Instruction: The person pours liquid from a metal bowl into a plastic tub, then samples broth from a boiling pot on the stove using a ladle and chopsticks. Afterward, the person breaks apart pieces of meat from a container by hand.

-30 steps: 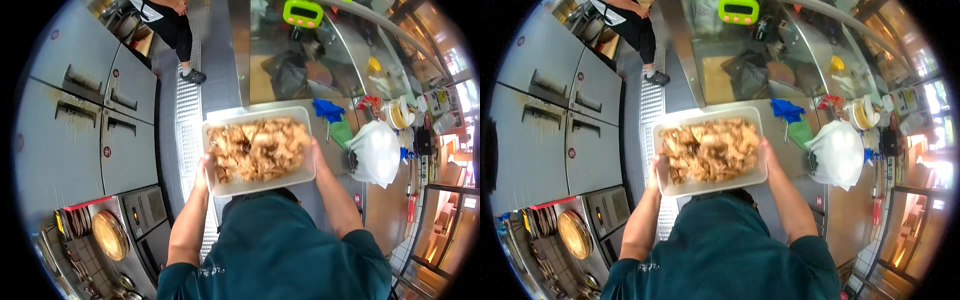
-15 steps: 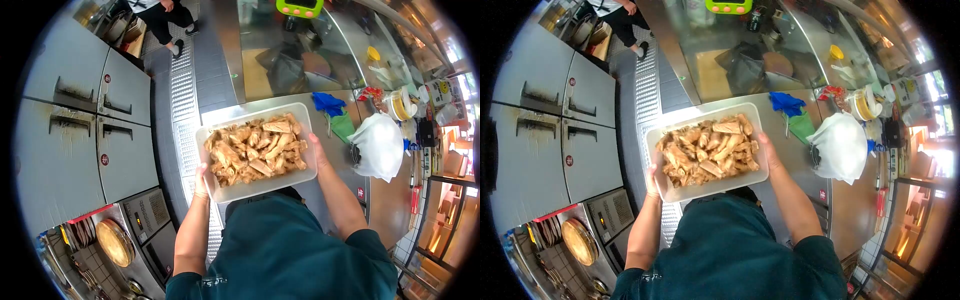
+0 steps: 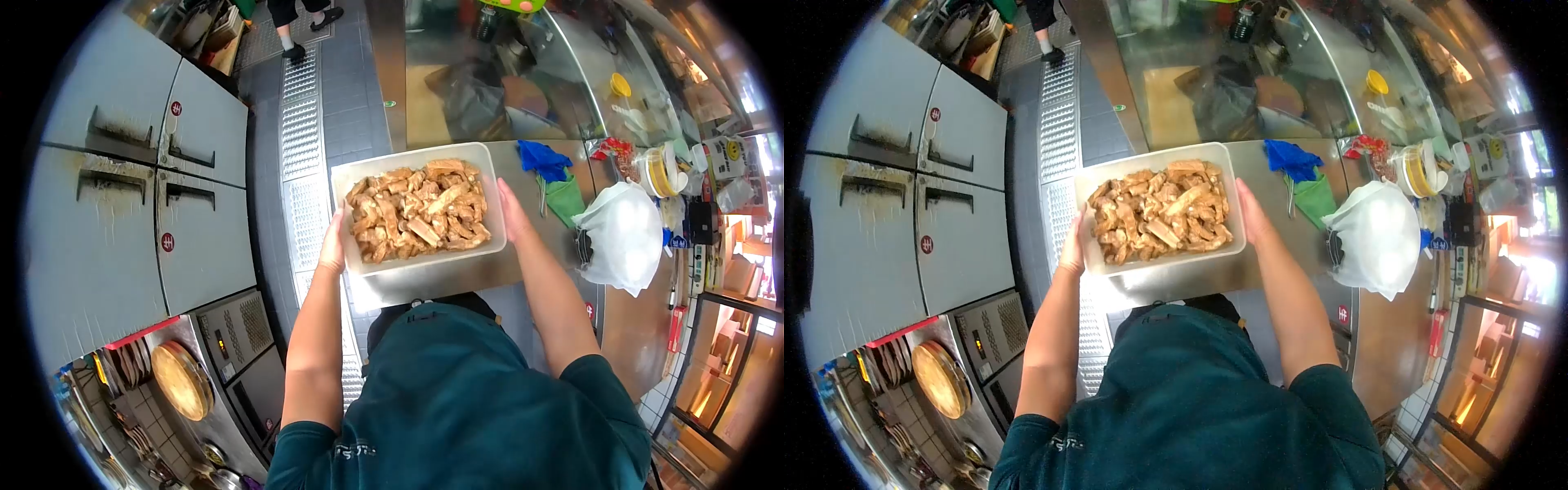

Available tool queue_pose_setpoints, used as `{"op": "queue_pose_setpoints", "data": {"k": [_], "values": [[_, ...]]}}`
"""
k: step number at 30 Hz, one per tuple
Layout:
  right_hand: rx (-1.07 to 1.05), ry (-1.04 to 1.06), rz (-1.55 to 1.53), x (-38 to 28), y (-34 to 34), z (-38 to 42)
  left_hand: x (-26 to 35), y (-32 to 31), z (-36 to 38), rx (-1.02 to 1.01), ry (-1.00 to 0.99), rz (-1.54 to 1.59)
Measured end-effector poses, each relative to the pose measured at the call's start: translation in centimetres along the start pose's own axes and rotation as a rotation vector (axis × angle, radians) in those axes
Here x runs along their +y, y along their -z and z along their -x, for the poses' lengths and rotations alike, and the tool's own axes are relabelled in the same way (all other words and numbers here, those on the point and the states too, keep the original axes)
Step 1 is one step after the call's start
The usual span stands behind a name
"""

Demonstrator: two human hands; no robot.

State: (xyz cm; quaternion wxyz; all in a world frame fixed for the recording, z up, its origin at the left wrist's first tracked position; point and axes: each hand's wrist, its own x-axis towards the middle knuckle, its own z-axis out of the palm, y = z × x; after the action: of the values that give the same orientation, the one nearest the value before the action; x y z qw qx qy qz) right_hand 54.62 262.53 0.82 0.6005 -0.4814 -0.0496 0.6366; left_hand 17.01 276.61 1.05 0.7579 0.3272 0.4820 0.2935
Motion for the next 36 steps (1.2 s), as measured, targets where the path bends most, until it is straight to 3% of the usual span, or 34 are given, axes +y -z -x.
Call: {"op": "queue_pose_setpoints", "data": {"k": [2, 3, 5, 7, 9, 12, 13, 16, 19, 27, 31, 34, 36], "values": [[0.015, 0.005, 0.056, -1.1, -1.0, 0.7, -1.3, 1.8, -1.5, 0.068, -0.028, -0.141], [0.093, 0.146, 0.246, -1.4, -0.9, 0.8, 3.3, -3.0, 3.1, 0.117, -0.018, -0.281], [0.248, 0.417, 0.620, -1.5, -0.1, 1.3, 2.3, -1.9, 4.4, 0.217, -0.175, -0.536], [0.385, 0.559, 0.904, -1.5, -0.2, 2.0, 0.4, -0.4, 5.5, 0.307, -0.304, -0.779], [0.537, 0.728, 1.135, -1.6, -1.9, 3.1, -1.5, 0.3, 7.2, 0.346, -0.319, -0.795], [0.420, 1.087, 1.514, -1.6, -4.7, 4.1, -2.8, -0.2, 9.9, 0.404, -0.296, -0.722], [0.348, 1.119, 1.561, -1.6, -6.9, 4.5, -3.3, -0.2, 10.5, 0.432, -0.281, -0.669], [0.004, 1.111, 1.685, -0.3, -10.6, 3.8, -5.3, 0.3, 11.6, 0.485, -0.256, -0.565], [-0.179, 1.126, 1.747, 1.7, -12.9, 1.6, -5.8, 0.6, 12.6, 0.508, -0.208, -0.522], [-0.327, 1.015, 1.972, 3.2, -14.2, -3.0, -4.1, 1.4, 14.6, 0.563, -0.211, -0.464], [-0.184, 0.900, 1.832, 2.1, -14.4, -2.9, -2.7, 0.7, 15.4, 0.593, -0.231, -0.444], [-0.107, 0.263, 0.955, 1.7, -14.5, -2.7, -1.9, 0.0, 15.4, 0.570, -0.328, -0.499], [-0.165, 0.139, 0.845, 0.2, -15.0, -1.0, -1.8, -0.5, 14.9, 0.521, -0.418, -0.547]]}}
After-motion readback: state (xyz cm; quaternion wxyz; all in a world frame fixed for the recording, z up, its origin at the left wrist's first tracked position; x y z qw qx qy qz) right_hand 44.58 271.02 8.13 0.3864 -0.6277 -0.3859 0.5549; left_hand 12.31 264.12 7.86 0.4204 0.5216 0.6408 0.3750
